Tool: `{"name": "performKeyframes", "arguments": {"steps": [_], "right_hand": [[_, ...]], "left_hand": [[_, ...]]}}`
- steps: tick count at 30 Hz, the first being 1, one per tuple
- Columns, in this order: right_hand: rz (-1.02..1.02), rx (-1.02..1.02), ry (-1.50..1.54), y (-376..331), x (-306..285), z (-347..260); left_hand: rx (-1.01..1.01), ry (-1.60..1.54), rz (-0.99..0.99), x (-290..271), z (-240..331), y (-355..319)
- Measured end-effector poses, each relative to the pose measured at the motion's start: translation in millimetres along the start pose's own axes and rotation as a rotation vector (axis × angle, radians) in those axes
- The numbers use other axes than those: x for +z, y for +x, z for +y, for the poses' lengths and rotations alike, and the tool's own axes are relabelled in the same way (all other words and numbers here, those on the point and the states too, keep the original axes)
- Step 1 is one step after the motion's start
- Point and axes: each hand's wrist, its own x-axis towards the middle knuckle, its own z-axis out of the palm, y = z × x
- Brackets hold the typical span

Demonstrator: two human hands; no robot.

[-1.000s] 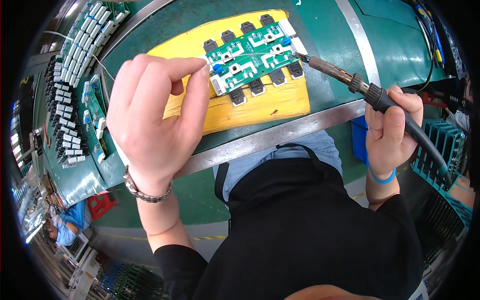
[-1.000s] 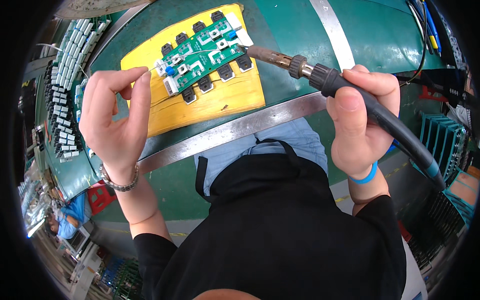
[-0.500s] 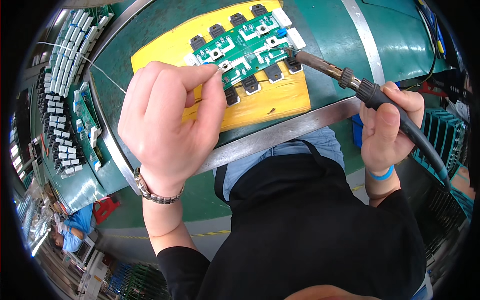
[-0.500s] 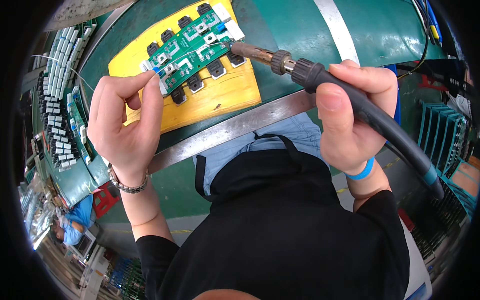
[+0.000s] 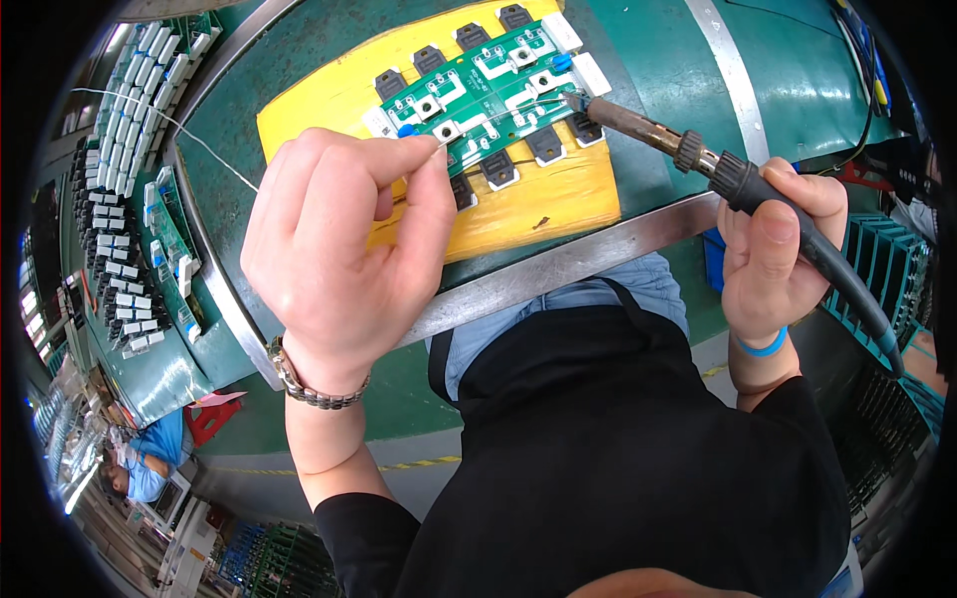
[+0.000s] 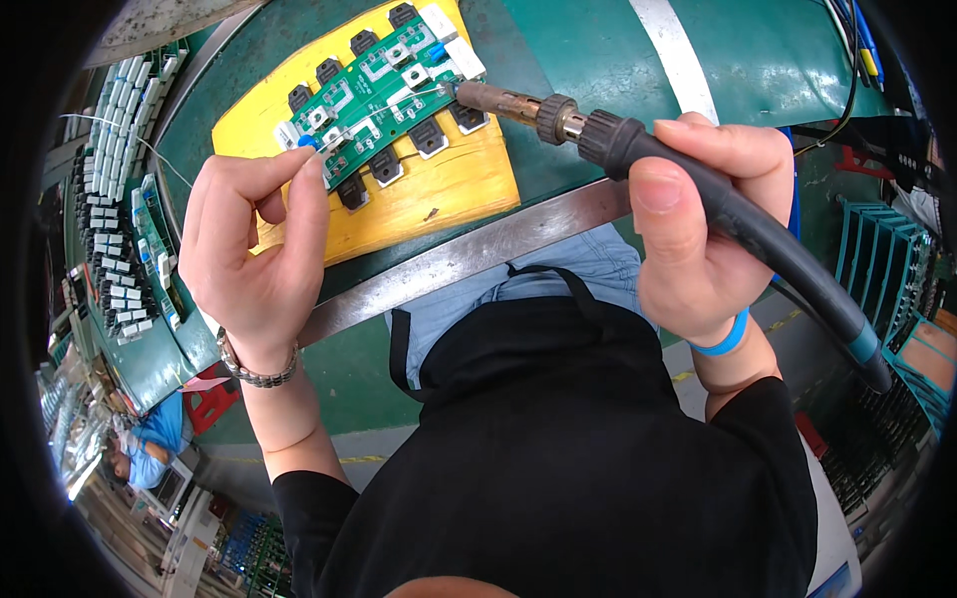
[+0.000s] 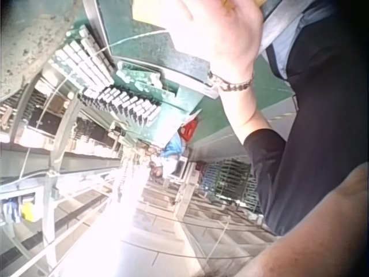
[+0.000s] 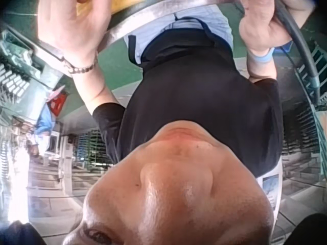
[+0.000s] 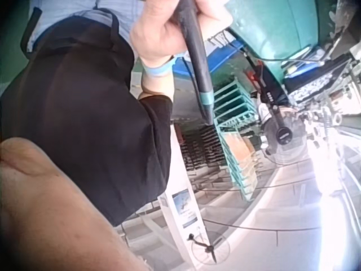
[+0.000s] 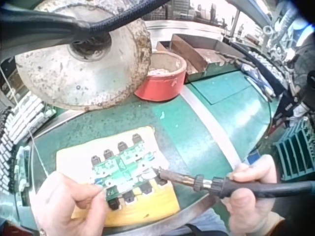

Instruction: The person aligns electronic components onto a circuit board, solders them using a soldering iron and solder wire, sets the finished board aside, and retrieves more components from a tray.

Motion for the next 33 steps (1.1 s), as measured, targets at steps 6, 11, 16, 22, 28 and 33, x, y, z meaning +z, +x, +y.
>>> {"name": "performKeyframes", "arguments": {"steps": [6, 11, 16, 22, 28, 33], "right_hand": [[-0.03, -0.003, -0.05, 0, -1, 0], [-0.023, -0.011, -0.051, 1, 0, 1], [0.023, 0.023, 0.075, 0, 1, 0], [-0.001, -0.015, -0.089, 1, 1, 2], [0.05, -0.054, 0.091, 2, -4, -3], [-0.009, 0.009, 0.131, 1, -1, 1]], "left_hand": [[0.007, -0.045, -0.03, 1, -1, -2], [0.008, -0.017, -0.033, 0, 1, -2], [0.007, 0.013, -0.019, 2, 2, -1], [-0.003, -0.022, -0.026, 3, 3, -1], [-0.145, -0.073, 0.081, -9, -3, -4], [-0.057, -0.137, 0.001, -13, -7, -5]]}}
